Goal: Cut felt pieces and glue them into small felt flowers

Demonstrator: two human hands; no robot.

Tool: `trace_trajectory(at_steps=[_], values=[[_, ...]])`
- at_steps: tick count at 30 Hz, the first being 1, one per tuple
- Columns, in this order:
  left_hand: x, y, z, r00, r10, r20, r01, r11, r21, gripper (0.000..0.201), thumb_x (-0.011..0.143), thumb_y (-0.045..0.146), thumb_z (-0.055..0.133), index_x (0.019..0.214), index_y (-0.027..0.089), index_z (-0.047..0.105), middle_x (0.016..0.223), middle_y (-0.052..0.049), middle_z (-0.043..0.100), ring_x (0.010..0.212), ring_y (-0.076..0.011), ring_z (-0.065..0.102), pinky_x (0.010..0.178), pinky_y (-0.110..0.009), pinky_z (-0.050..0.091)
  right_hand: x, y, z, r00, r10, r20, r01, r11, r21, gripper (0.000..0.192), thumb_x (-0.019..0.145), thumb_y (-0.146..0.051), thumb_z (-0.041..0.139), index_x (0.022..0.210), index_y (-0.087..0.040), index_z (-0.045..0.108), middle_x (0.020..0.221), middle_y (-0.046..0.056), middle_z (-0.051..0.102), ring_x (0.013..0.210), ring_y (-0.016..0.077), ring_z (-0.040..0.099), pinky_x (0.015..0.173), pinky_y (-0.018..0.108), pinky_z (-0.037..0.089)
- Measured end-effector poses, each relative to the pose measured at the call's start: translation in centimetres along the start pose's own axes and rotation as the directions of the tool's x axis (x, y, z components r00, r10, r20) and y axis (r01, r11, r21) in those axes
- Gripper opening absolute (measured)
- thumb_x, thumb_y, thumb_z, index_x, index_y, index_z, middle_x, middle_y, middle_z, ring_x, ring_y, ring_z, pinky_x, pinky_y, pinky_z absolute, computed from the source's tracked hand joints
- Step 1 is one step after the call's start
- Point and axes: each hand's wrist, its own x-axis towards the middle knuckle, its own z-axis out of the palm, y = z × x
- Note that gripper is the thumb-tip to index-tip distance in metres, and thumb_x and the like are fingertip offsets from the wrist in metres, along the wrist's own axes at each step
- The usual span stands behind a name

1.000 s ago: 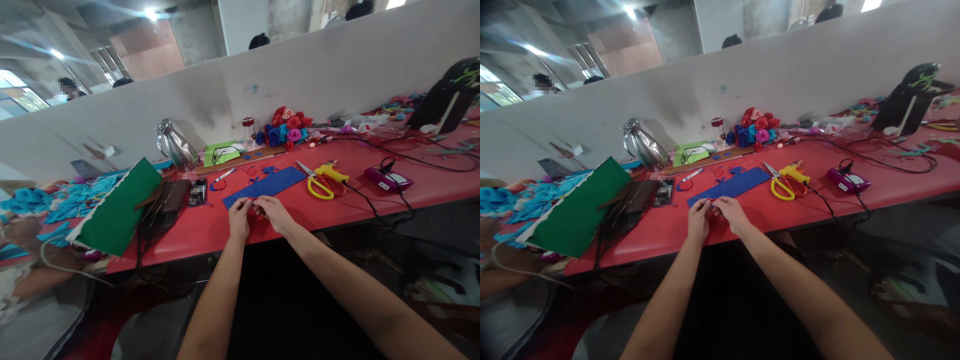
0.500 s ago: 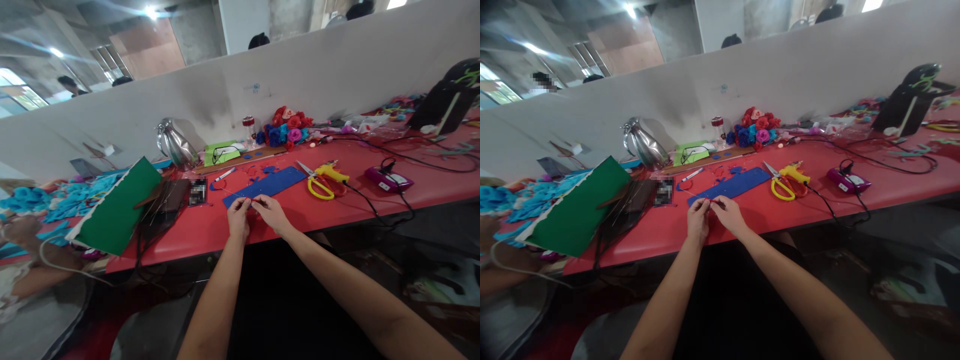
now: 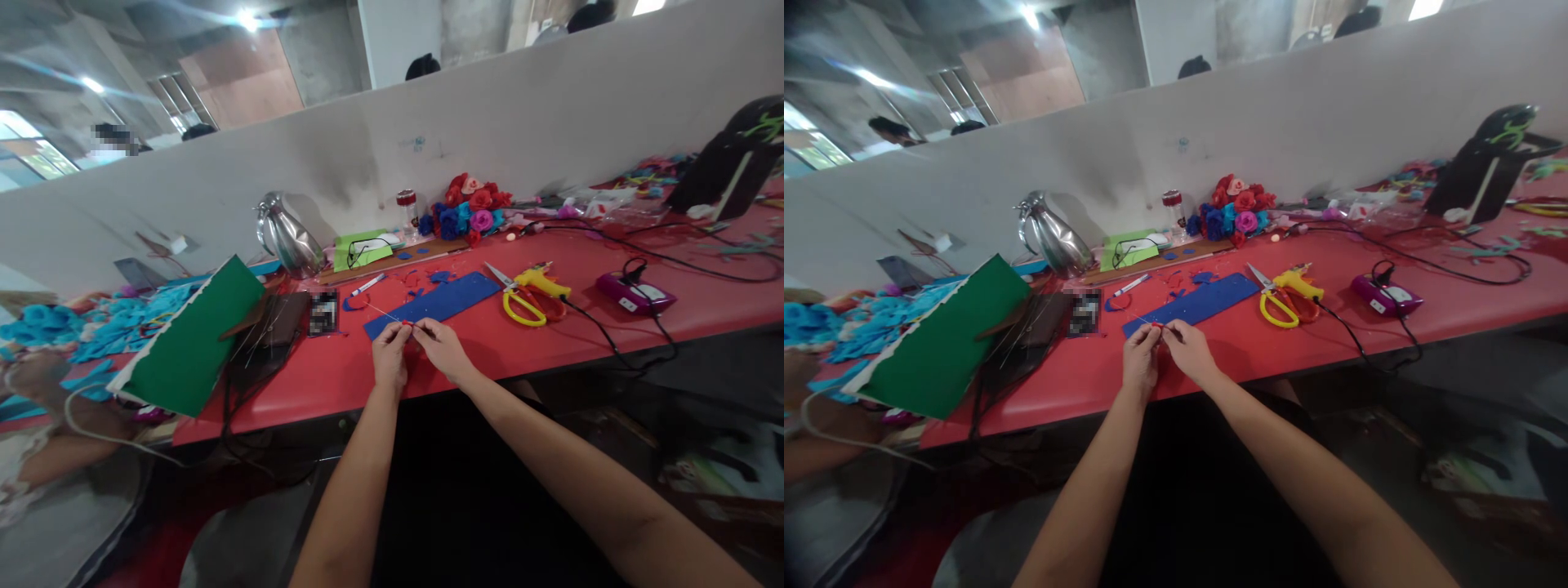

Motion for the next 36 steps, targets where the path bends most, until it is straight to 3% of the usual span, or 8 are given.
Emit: trace_trajectory(at_steps=[16,21,25,36], values=[[-0.17,0.25,0.08,1.000,-0.019,-0.007,0.019,1.000,-0.008,0.022,0.052,0.023,0.080,0.058,0.016,0.060,0.063,0.004,0.056,0.061,-0.0071,0.051,0.064,-0.021,0.041,-0.05,0.21,0.04,1.000,0.010,0.030,-0.011,0.999,0.037,0.018,0.079,-0.037,0.050,0.068,-0.023,0.052,0.066,-0.002,0.055,0.067,0.0150,0.050,0.065,0.027,0.040],[-0.22,0.41,0.31,0.999,0.022,0.033,-0.023,0.999,0.029,0.015,0.053,0.022,0.079,0.062,0.017,0.068,0.073,0.000,0.061,0.072,-0.0105,0.055,0.073,-0.024,0.044,0.02,0.35,0.02,0.998,0.062,-0.007,-0.062,0.998,0.007,0.016,0.079,-0.033,0.047,0.066,-0.024,0.048,0.060,-0.003,0.050,0.059,0.0142,0.046,0.059,0.027,0.037],[-0.26,0.45,0.30,0.998,0.012,0.055,-0.015,0.999,0.046,0.015,0.054,0.022,0.078,0.060,0.017,0.065,0.072,0.000,0.061,0.073,-0.0110,0.056,0.077,-0.026,0.044,0.10,0.44,-0.02,0.996,0.085,-0.012,-0.085,0.996,-0.002,0.017,0.079,-0.031,0.047,0.064,-0.023,0.049,0.058,-0.004,0.049,0.058,0.0136,0.045,0.058,0.026,0.036],[-0.18,0.24,0.02,1.000,0.002,0.023,-0.003,0.999,0.033,0.023,0.053,0.021,0.078,0.062,0.017,0.058,0.063,0.005,0.055,0.061,-0.0073,0.050,0.065,-0.022,0.041,0.01,0.47,0.23,0.993,0.093,0.067,-0.100,0.988,0.121,0.016,0.075,-0.036,0.050,0.067,-0.022,0.052,0.065,-0.003,0.051,0.061,0.0128,0.045,0.058,0.025,0.038]])
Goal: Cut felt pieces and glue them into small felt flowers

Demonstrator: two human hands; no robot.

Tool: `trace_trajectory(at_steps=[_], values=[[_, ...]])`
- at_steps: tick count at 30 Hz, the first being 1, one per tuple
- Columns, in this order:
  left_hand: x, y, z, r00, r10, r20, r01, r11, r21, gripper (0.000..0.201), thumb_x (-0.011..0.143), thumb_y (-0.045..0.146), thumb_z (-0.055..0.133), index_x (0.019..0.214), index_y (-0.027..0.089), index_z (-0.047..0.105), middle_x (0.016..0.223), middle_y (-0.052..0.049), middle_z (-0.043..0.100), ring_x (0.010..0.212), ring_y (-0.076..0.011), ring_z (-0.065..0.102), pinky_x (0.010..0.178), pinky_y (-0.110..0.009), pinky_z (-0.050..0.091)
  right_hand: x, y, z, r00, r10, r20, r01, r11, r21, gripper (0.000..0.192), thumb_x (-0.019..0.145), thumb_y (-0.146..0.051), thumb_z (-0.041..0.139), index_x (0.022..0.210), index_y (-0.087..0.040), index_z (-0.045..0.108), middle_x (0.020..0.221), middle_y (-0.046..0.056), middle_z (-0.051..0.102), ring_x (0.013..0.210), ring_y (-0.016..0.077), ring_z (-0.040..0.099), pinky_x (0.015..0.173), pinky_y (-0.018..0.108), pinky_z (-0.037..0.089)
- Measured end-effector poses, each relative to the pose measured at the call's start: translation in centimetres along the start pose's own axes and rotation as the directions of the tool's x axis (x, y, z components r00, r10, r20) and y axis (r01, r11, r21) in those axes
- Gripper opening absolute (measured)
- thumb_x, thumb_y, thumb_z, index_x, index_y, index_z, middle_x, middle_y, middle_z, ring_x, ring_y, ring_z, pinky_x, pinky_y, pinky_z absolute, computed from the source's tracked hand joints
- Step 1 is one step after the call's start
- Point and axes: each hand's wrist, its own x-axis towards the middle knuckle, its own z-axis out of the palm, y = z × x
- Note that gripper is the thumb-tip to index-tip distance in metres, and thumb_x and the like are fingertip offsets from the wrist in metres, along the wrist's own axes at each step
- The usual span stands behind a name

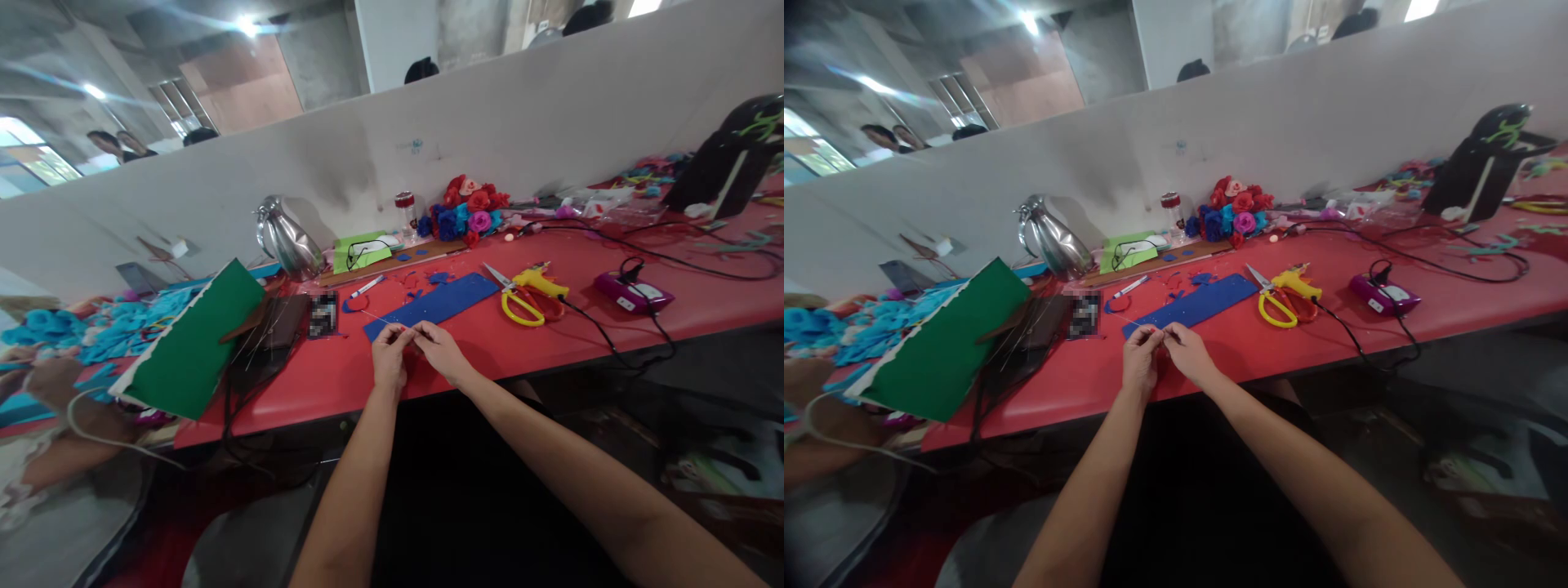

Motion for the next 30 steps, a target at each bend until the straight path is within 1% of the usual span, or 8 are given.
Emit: trace_trajectory(at_steps=[12,15,18,22,24,26,28,30], values=[[-0.2,0.1,0.3,0.998,0.067,-0.010,-0.067,0.996,0.066,0.018,0.058,0.023,0.075,0.058,0.017,0.058,0.062,0.003,0.056,0.063,-0.0091,0.049,0.066,-0.023,0.040,0.0,0.3,-0.2,0.997,0.066,-0.030,-0.066,0.998,-0.013,0.015,0.075,-0.031,0.048,0.063,-0.022,0.049,0.056,-0.005,0.047,0.054,0.0118,0.044,0.055,0.025,0.037],[-0.1,0.2,0.2,0.996,0.088,0.017,-0.089,0.995,0.037,0.023,0.059,0.025,0.076,0.076,0.018,0.063,0.074,0.002,0.058,0.066,-0.0084,0.050,0.066,-0.022,0.040,0.2,0.6,-0.5,0.998,0.055,-0.038,-0.056,0.998,-0.030,0.014,0.075,-0.032,0.048,0.066,-0.021,0.051,0.057,-0.005,0.049,0.054,0.0116,0.046,0.056,0.025,0.038],[0.1,0.0,0.0,0.990,0.137,0.014,-0.138,0.990,0.005,0.049,0.062,0.028,0.076,0.107,0.024,0.058,0.089,0.001,0.058,0.069,-0.0078,0.051,0.068,-0.021,0.042,0.9,0.6,-2.0,0.992,0.042,-0.118,-0.048,0.998,-0.050,0.015,0.076,-0.034,0.048,0.071,-0.021,0.054,0.059,-0.004,0.051,0.055,0.0119,0.048,0.056,0.026,0.040],[-0.3,0.1,-0.3,0.947,0.283,-0.153,-0.249,0.946,0.209,0.041,0.075,0.032,0.065,0.114,0.024,0.056,0.092,-0.002,0.059,0.075,-0.0107,0.054,0.073,-0.025,0.043,2.0,-0.3,-5.9,0.936,-0.139,-0.322,0.060,0.968,-0.243,0.018,0.079,-0.034,0.048,0.077,-0.019,0.059,0.065,0.000,0.057,0.060,0.0145,0.051,0.060,0.028,0.041],[-1.0,0.8,0.1,0.880,0.449,-0.155,-0.344,0.828,0.443,0.021,0.082,0.034,0.058,0.098,0.021,0.064,0.089,-0.004,0.061,0.080,-0.0142,0.055,0.078,-0.028,0.043,2.2,-1.3,-7.7,0.905,-0.272,-0.328,0.122,0.903,-0.413,0.019,0.081,-0.031,0.048,0.082,-0.019,0.062,0.071,0.003,0.062,0.066,0.0170,0.055,0.066,0.030,0.043],[-1.9,2.1,1.0,0.839,0.539,0.075,-0.456,0.623,0.635,0.020,0.086,0.033,0.053,0.086,0.021,0.068,0.087,-0.005,0.065,0.086,-0.0176,0.056,0.083,-0.033,0.042,1.9,-2.5,-9.0,0.882,-0.403,-0.245,0.204,0.795,-0.571,0.018,0.082,-0.026,0.047,0.085,-0.019,0.064,0.080,0.006,0.065,0.074,0.0189,0.058,0.072,0.033,0.044],[-2.9,3.5,2.3,0.778,0.537,0.324,-0.566,0.379,0.732,0.018,0.084,0.031,0.057,0.094,0.024,0.071,0.095,-0.006,0.068,0.096,-0.0209,0.054,0.092,-0.038,0.038,1.3,-3.8,-9.5,0.877,-0.471,-0.096,0.295,0.684,-0.667,0.017,0.083,-0.021,0.047,0.084,-0.019,0.064,0.085,0.006,0.066,0.078,0.0192,0.059,0.074,0.033,0.045],[-3.6,4.5,3.6,0.763,0.459,0.455,-0.593,0.219,0.775,0.025,0.082,0.031,0.061,0.105,0.025,0.069,0.108,-0.007,0.068,0.105,-0.0246,0.051,0.095,-0.042,0.034,0.6,-5.0,-9.4,0.874,-0.481,0.063,0.385,0.607,-0.695,0.018,0.084,-0.016,0.047,0.083,-0.020,0.064,0.084,0.006,0.066,0.078,0.0187,0.060,0.073,0.032,0.045]])
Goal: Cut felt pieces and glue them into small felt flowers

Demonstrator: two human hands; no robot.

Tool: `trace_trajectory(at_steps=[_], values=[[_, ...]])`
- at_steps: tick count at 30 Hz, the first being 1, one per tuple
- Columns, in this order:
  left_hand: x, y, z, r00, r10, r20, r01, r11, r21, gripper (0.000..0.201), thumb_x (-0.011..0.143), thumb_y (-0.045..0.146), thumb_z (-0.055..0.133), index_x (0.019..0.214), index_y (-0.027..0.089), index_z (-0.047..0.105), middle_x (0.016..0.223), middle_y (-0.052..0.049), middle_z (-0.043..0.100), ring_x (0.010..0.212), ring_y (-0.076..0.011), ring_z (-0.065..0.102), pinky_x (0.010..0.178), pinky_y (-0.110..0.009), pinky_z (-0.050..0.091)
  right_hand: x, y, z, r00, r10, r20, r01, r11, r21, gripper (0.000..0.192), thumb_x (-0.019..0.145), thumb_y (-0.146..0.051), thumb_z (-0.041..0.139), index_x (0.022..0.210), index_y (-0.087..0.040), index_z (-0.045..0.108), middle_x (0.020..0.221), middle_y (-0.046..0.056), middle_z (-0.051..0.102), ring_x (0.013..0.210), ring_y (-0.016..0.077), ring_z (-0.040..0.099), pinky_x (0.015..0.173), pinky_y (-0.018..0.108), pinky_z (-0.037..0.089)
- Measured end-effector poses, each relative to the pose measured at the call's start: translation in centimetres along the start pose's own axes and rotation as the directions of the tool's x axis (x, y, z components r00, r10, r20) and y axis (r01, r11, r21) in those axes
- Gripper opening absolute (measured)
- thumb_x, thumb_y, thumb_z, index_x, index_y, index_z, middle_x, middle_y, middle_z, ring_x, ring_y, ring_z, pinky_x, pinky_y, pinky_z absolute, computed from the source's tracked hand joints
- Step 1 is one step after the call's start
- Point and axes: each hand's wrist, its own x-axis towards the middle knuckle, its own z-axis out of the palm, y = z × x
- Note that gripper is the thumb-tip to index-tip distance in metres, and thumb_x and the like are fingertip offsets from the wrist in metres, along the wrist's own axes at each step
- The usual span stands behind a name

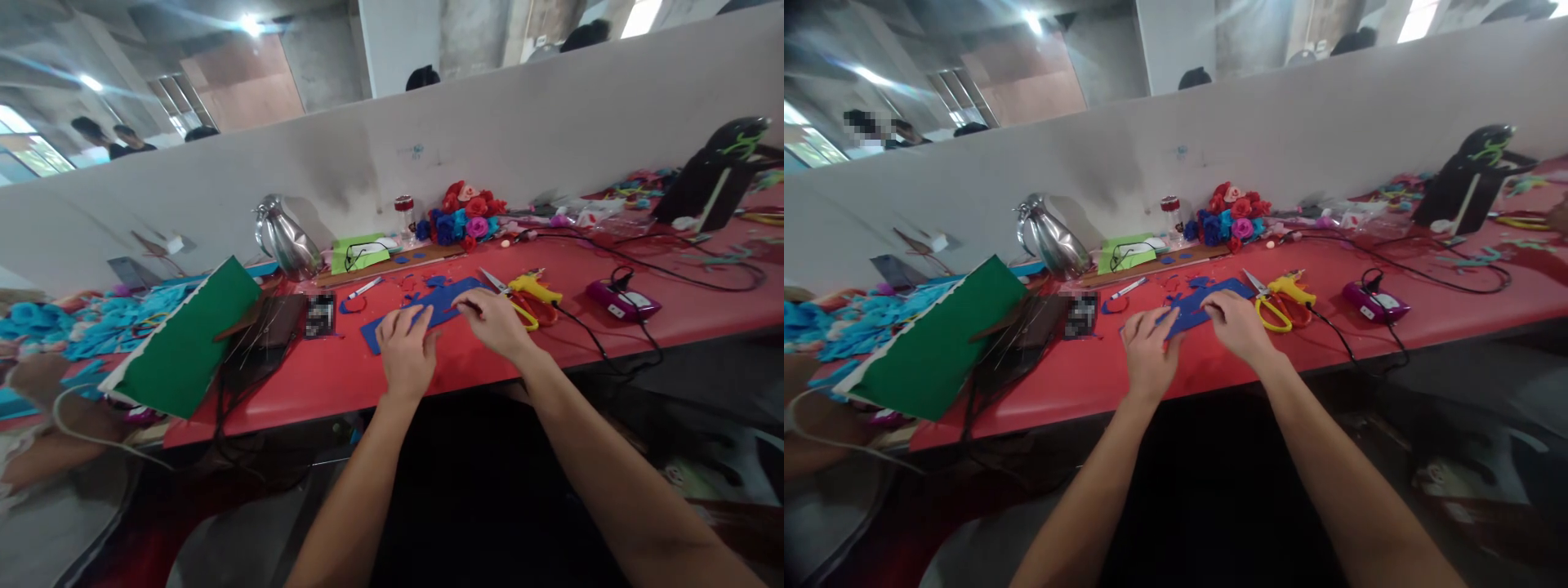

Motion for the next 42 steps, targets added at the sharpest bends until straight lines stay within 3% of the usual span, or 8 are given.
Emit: trace_trajectory(at_steps=[3,8,11,15,21,26,33,42], values=[[0.3,1.2,-0.1,0.989,-0.016,0.147,0.011,0.999,0.037,0.019,0.084,0.031,0.058,0.097,0.025,0.072,0.095,-0.007,0.071,0.095,-0.0233,0.056,0.085,-0.039,0.038,-0.4,-1.8,-0.6,0.984,-0.130,0.121,0.130,0.991,0.003,0.020,0.084,-0.010,0.046,0.081,-0.019,0.063,0.082,0.006,0.065,0.079,0.0185,0.060,0.074,0.031,0.046],[-0.4,1.3,0.2,0.974,-0.125,0.190,0.148,0.983,-0.110,0.015,0.082,0.020,0.059,0.085,0.022,0.074,0.084,-0.006,0.071,0.078,-0.0190,0.060,0.073,-0.032,0.041,-1.0,-3.6,-0.8,0.965,-0.207,0.159,0.197,0.977,0.080,0.023,0.085,-0.007,0.041,0.081,-0.018,0.061,0.083,0.006,0.064,0.081,0.0176,0.060,0.075,0.030,0.047],[-0.5,1.4,0.1,0.960,-0.208,0.188,0.256,0.923,-0.287,0.015,0.080,0.017,0.060,0.076,0.021,0.074,0.075,-0.004,0.068,0.069,-0.0154,0.059,0.066,-0.028,0.042,-1.4,-3.9,-0.6,0.978,-0.161,0.131,0.137,0.974,0.178,0.019,0.084,-0.010,0.046,0.091,-0.020,0.061,0.086,0.005,0.065,0.081,0.0167,0.061,0.075,0.029,0.049],[-0.4,1.4,0.1,0.904,-0.401,0.147,0.421,0.777,-0.468,0.006,0.071,0.020,0.069,0.068,0.020,0.073,0.072,-0.002,0.064,0.069,-0.0139,0.056,0.064,-0.026,0.041,-2.3,-3.7,0.2,0.998,-0.022,0.055,0.002,0.939,0.343,0.033,0.083,-0.016,0.052,0.115,-0.022,0.053,0.087,0.004,0.065,0.080,0.0158,0.063,0.075,0.029,0.051],[-0.4,1.3,-0.1,0.796,-0.592,0.127,0.518,0.558,-0.648,0.005,0.064,0.023,0.074,0.067,0.020,0.075,0.079,-0.002,0.060,0.077,-0.0134,0.054,0.071,-0.027,0.041,-4.0,-3.3,2.4,0.979,0.070,0.190,-0.146,0.895,0.422,0.021,0.080,-0.020,0.054,0.100,-0.020,0.061,0.093,0.007,0.070,0.080,0.0164,0.066,0.070,0.028,0.053],[-0.8,1.7,-0.1,0.775,-0.605,0.185,0.519,0.440,-0.733,0.010,0.060,0.026,0.076,0.068,0.021,0.075,0.079,-0.001,0.057,0.077,-0.0122,0.052,0.070,-0.026,0.041,-4.4,-4.0,3.5,0.974,0.112,0.195,-0.195,0.853,0.484,0.019,0.082,-0.026,0.053,0.089,-0.020,0.069,0.087,0.005,0.073,0.082,0.0188,0.068,0.074,0.031,0.053],[-1.6,1.7,0.0,0.866,-0.484,0.125,0.413,0.553,-0.723,0.010,0.064,0.030,0.074,0.068,0.020,0.074,0.081,-0.002,0.058,0.077,-0.0128,0.051,0.073,-0.027,0.043,-4.6,-4.2,3.4,0.977,0.168,0.128,-0.211,0.804,0.556,0.018,0.080,-0.029,0.058,0.083,-0.023,0.074,0.086,0.002,0.075,0.086,0.0208,0.070,0.081,0.034,0.055],[-2.2,1.2,-0.1,0.917,-0.394,0.061,0.358,0.749,-0.557,0.015,0.080,0.028,0.059,0.081,0.022,0.073,0.092,-0.006,0.063,0.097,-0.0193,0.056,0.089,-0.035,0.045,-4.8,-4.7,3.3,0.979,0.132,0.154,-0.193,0.837,0.512,0.022,0.081,-0.019,0.054,0.087,-0.023,0.075,0.085,0.003,0.075,0.081,0.0199,0.071,0.077,0.033,0.057]])
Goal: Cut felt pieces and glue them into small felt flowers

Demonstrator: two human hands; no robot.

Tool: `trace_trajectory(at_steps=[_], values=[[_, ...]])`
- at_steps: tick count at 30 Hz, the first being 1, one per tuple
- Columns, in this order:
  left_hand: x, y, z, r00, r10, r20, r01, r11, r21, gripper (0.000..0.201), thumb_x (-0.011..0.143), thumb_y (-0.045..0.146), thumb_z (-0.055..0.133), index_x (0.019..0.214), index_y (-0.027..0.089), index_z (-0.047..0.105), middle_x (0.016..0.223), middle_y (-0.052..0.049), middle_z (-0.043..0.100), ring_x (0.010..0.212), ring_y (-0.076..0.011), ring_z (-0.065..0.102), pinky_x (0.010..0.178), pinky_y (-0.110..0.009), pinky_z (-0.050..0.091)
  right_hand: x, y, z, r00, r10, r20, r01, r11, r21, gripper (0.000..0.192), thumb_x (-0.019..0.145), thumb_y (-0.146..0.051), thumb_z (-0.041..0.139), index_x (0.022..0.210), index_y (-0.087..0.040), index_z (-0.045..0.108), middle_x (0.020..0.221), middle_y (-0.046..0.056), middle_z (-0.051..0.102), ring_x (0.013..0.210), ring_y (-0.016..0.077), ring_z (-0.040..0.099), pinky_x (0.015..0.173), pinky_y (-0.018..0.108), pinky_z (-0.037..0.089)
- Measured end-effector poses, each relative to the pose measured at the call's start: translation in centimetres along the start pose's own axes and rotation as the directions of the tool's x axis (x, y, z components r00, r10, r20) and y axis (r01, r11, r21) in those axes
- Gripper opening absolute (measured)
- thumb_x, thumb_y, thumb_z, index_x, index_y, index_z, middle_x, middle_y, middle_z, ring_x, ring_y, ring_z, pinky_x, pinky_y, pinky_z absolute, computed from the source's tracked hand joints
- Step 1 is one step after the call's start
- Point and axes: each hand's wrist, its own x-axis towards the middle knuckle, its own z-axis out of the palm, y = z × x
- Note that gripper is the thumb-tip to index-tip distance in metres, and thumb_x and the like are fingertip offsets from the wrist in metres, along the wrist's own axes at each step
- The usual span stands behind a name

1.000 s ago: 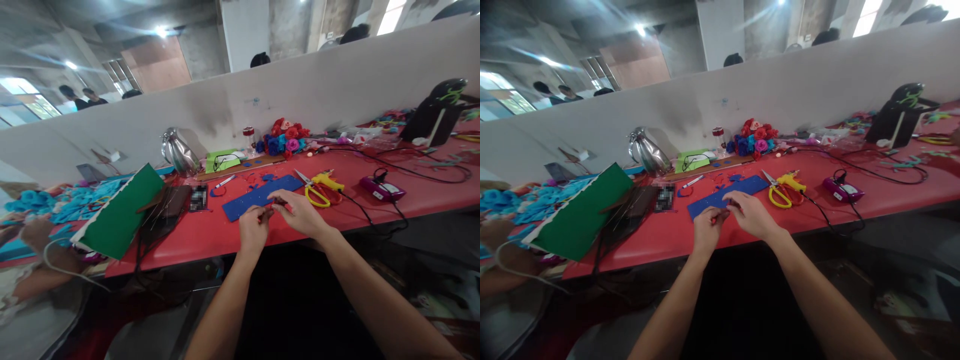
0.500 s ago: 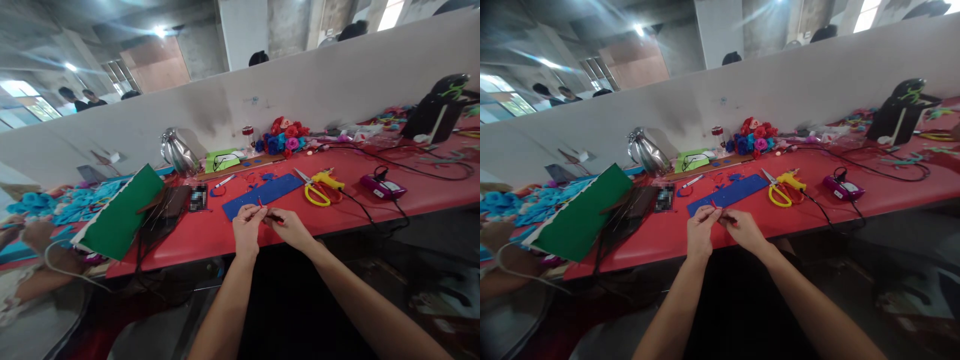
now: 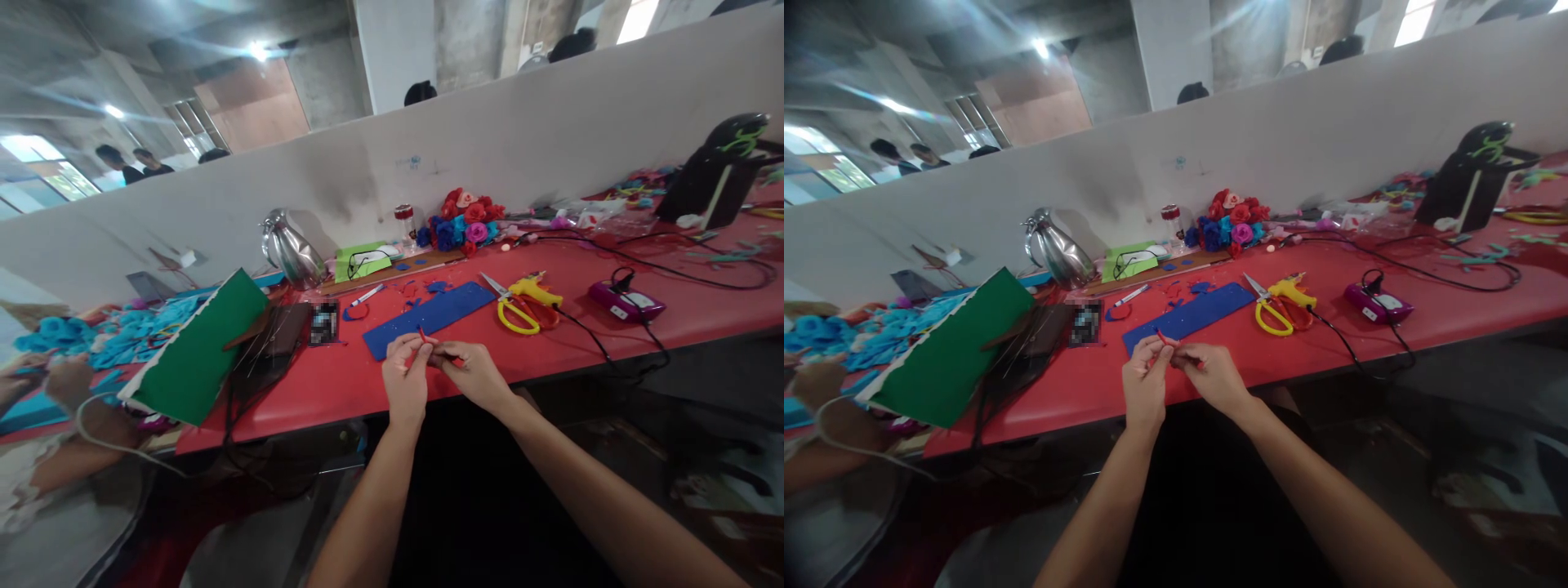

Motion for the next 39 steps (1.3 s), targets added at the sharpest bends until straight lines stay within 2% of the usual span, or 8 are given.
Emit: trace_trajectory(at_steps=[5,10,14,18,23,30,35,39], values=[[-0.1,0.0,0.0,1.000,0.004,0.023,-0.004,1.000,0.015,0.020,0.084,0.025,0.052,0.083,0.020,0.071,0.094,-0.006,0.064,0.097,-0.0190,0.057,0.089,-0.034,0.045,0.0,0.1,0.2,1.000,0.022,0.019,-0.022,0.999,0.025,0.023,0.081,-0.019,0.053,0.089,-0.022,0.074,0.087,0.004,0.075,0.082,0.0201,0.071,0.079,0.034,0.057],[-0.2,0.3,0.2,0.999,-0.033,0.041,0.037,0.995,-0.091,0.019,0.084,0.023,0.051,0.081,0.019,0.069,0.094,-0.006,0.063,0.096,-0.0181,0.058,0.086,-0.032,0.046,0.0,0.1,0.3,1.000,0.019,0.020,-0.019,1.000,0.010,0.023,0.080,-0.018,0.052,0.087,-0.021,0.074,0.087,0.004,0.075,0.081,0.0199,0.071,0.078,0.034,0.057],[-0.2,0.8,0.1,0.988,-0.145,0.050,0.152,0.966,-0.209,0.021,0.084,0.028,0.052,0.091,0.018,0.069,0.102,-0.007,0.066,0.094,-0.0170,0.059,0.085,-0.031,0.046,0.0,0.0,0.3,0.999,0.032,-0.008,-0.032,0.999,-0.043,0.020,0.081,-0.020,0.054,0.085,-0.021,0.074,0.082,0.005,0.075,0.078,0.0202,0.071,0.073,0.032,0.056],[-0.1,0.8,0.0,0.969,-0.245,0.014,0.237,0.921,-0.311,0.025,0.081,0.038,0.058,0.087,0.017,0.069,0.088,-0.006,0.068,0.080,-0.0145,0.060,0.077,-0.028,0.047,-0.1,-0.1,0.3,0.998,0.058,-0.016,-0.059,0.995,-0.076,0.018,0.080,-0.022,0.056,0.085,-0.020,0.074,0.079,0.005,0.075,0.075,0.0204,0.071,0.068,0.031,0.056],[0.0,0.5,-0.2,0.973,-0.231,-0.001,0.222,0.937,-0.269,0.020,0.071,0.036,0.068,0.074,0.016,0.070,0.082,-0.004,0.067,0.080,-0.0150,0.059,0.076,-0.027,0.047,-0.2,-0.7,0.3,0.999,0.045,0.003,-0.044,0.995,-0.090,0.021,0.079,-0.018,0.054,0.085,-0.021,0.074,0.080,0.004,0.075,0.075,0.0191,0.071,0.069,0.030,0.055],[0.1,0.2,-0.3,0.983,-0.186,0.002,0.181,0.955,-0.236,0.015,0.077,0.028,0.059,0.074,0.016,0.068,0.082,-0.004,0.065,0.078,-0.0142,0.058,0.072,-0.026,0.047,-0.4,-1.0,0.5,0.998,0.046,0.044,-0.040,0.992,-0.122,0.021,0.081,-0.019,0.052,0.079,-0.020,0.072,0.074,0.003,0.073,0.071,0.0172,0.069,0.066,0.027,0.052],[0.0,0.2,-0.3,0.984,-0.175,-0.008,0.169,0.962,-0.215,0.019,0.081,0.029,0.052,0.073,0.017,0.064,0.078,-0.004,0.064,0.076,-0.0139,0.056,0.072,-0.026,0.046,-0.4,-0.6,0.7,0.997,0.045,0.062,-0.036,0.989,-0.145,0.020,0.081,-0.019,0.051,0.079,-0.021,0.071,0.073,0.002,0.073,0.070,0.0174,0.069,0.067,0.027,0.052],[0.0,0.2,-0.3,0.975,-0.223,0.010,0.219,0.947,-0.233,0.022,0.082,0.034,0.053,0.077,0.016,0.066,0.078,-0.004,0.063,0.072,-0.0126,0.054,0.069,-0.024,0.045,-0.4,-0.6,0.7,0.997,0.053,0.051,-0.045,0.987,-0.153,0.020,0.082,-0.023,0.051,0.074,-0.020,0.070,0.070,0.002,0.072,0.067,0.0171,0.068,0.064,0.026,0.051]])
